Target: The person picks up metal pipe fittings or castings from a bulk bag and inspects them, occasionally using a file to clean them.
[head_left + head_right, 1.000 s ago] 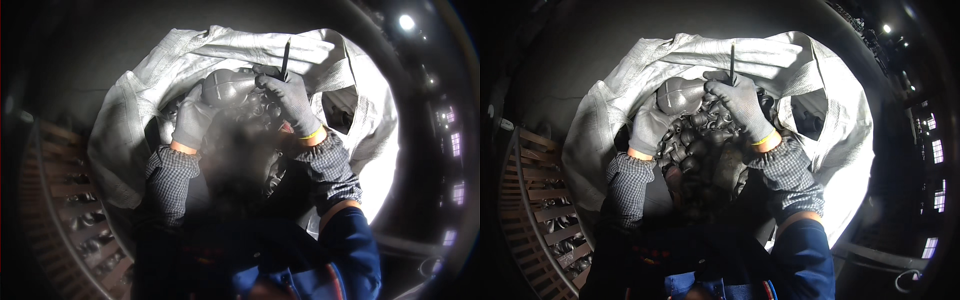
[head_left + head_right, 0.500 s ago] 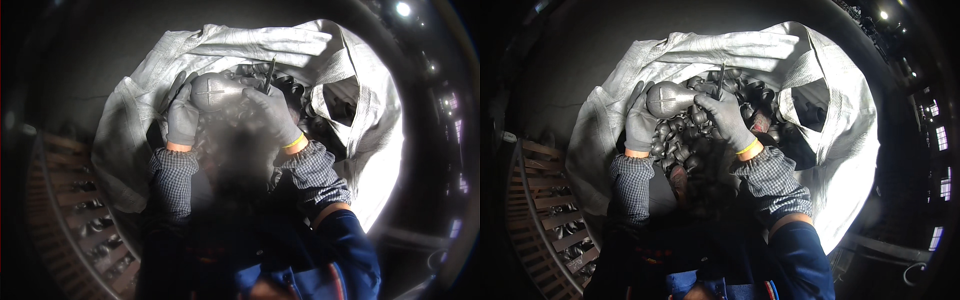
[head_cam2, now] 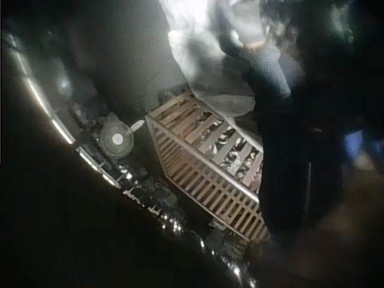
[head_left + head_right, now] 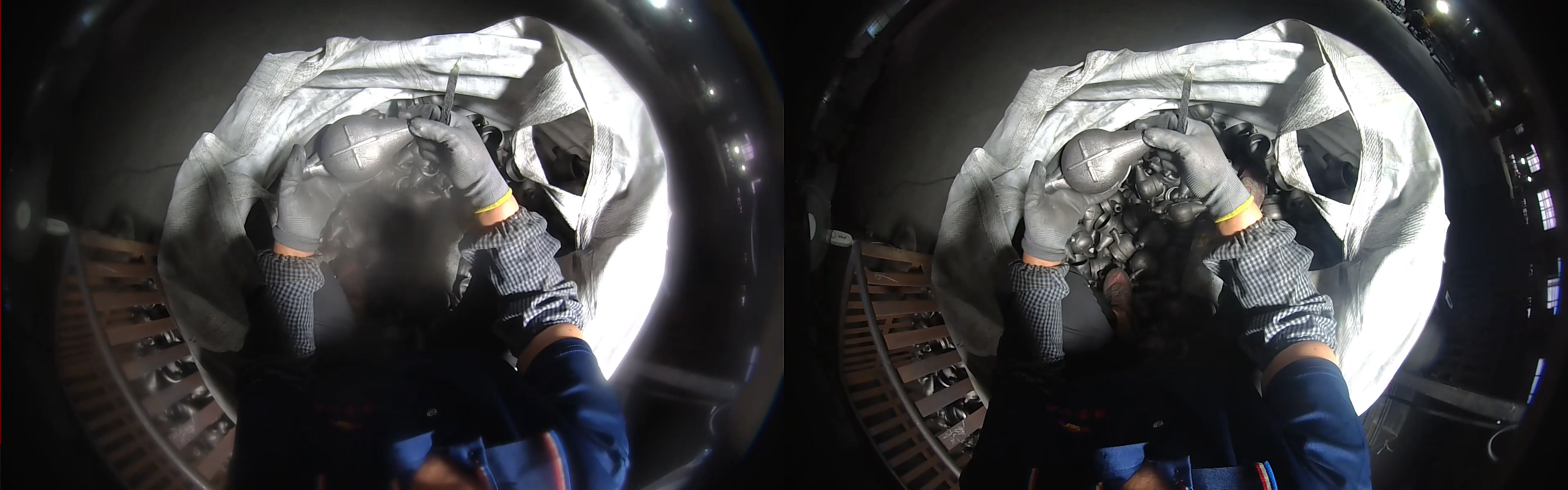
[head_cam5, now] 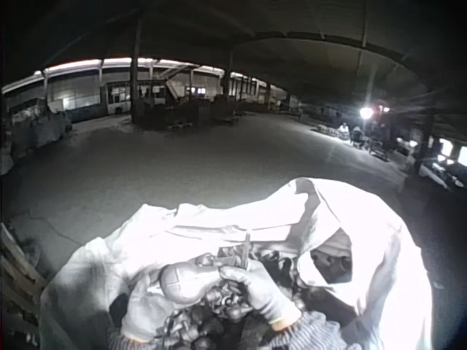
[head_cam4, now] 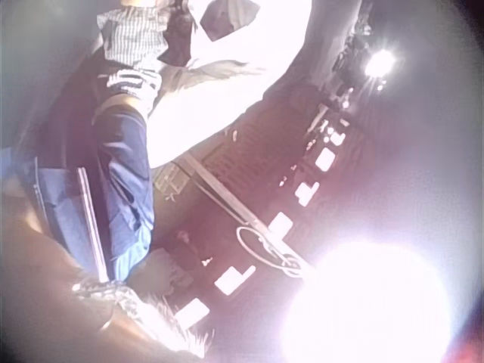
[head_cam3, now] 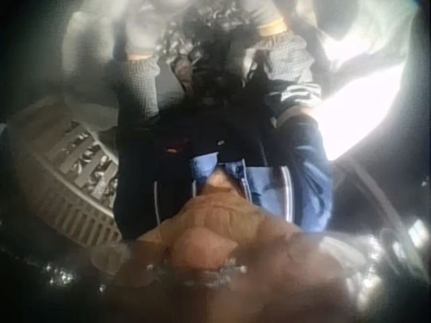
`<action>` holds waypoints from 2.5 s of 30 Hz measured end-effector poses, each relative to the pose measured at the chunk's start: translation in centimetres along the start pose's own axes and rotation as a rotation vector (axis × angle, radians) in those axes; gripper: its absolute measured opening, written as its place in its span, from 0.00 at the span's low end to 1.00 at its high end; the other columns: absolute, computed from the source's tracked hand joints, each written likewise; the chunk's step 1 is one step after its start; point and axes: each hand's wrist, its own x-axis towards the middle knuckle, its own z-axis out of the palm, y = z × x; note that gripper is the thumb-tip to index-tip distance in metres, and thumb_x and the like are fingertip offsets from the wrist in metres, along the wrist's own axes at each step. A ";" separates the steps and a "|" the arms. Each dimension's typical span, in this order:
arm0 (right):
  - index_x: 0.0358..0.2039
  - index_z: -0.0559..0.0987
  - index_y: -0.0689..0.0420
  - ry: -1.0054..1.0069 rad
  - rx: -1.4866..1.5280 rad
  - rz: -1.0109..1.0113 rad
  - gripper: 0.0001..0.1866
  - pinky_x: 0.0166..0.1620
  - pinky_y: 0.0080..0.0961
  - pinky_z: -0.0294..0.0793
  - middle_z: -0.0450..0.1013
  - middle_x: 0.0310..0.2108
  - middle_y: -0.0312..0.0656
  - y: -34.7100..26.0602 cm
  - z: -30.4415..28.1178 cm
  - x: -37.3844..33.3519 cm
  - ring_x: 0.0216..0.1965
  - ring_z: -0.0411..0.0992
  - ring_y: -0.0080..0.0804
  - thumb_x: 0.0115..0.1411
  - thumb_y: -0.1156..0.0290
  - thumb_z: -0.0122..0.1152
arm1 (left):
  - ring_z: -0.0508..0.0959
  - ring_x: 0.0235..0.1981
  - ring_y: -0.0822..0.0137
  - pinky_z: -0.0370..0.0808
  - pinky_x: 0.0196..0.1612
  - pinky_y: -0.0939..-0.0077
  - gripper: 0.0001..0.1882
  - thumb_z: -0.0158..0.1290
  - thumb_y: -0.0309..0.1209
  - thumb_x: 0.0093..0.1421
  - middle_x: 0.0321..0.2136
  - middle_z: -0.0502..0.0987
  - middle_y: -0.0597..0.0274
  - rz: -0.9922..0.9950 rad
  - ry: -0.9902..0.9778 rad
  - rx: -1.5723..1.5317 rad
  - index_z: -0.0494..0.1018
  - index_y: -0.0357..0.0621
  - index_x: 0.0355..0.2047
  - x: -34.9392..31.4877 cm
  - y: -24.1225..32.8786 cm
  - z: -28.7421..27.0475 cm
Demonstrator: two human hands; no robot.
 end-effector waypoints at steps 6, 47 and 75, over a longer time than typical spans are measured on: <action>0.40 0.79 0.62 -0.040 -0.041 -0.023 0.12 0.38 0.14 0.71 0.76 0.32 0.35 -1.5 0.2 0.1 0.33 0.71 0.17 0.56 0.72 0.60 | 0.61 0.60 0.48 0.66 0.56 0.47 0.39 0.40 0.56 0.62 0.60 0.56 0.43 -0.016 0.087 0.298 0.51 0.36 0.62 -0.8 0.6 1.1; 0.48 0.77 0.45 0.112 -1.319 -0.543 0.20 0.30 0.31 0.71 0.69 0.25 0.38 0.8 4.3 -3.9 0.29 0.71 0.37 0.52 0.71 0.61 | 0.75 0.42 0.55 0.77 0.30 0.59 0.27 0.38 0.50 0.64 0.47 0.72 0.52 0.143 0.279 0.018 0.64 0.41 0.53 -0.7 0.4 -1.3; 0.51 0.74 0.46 0.084 -1.446 -0.546 0.24 0.36 0.34 0.73 0.70 0.29 0.42 2.0 4.9 -4.2 0.32 0.72 0.41 0.50 0.74 0.59 | 0.75 0.46 0.57 0.80 0.38 0.60 0.26 0.38 0.47 0.66 0.48 0.71 0.50 0.256 0.458 0.301 0.63 0.38 0.53 -1.0 0.3 -2.9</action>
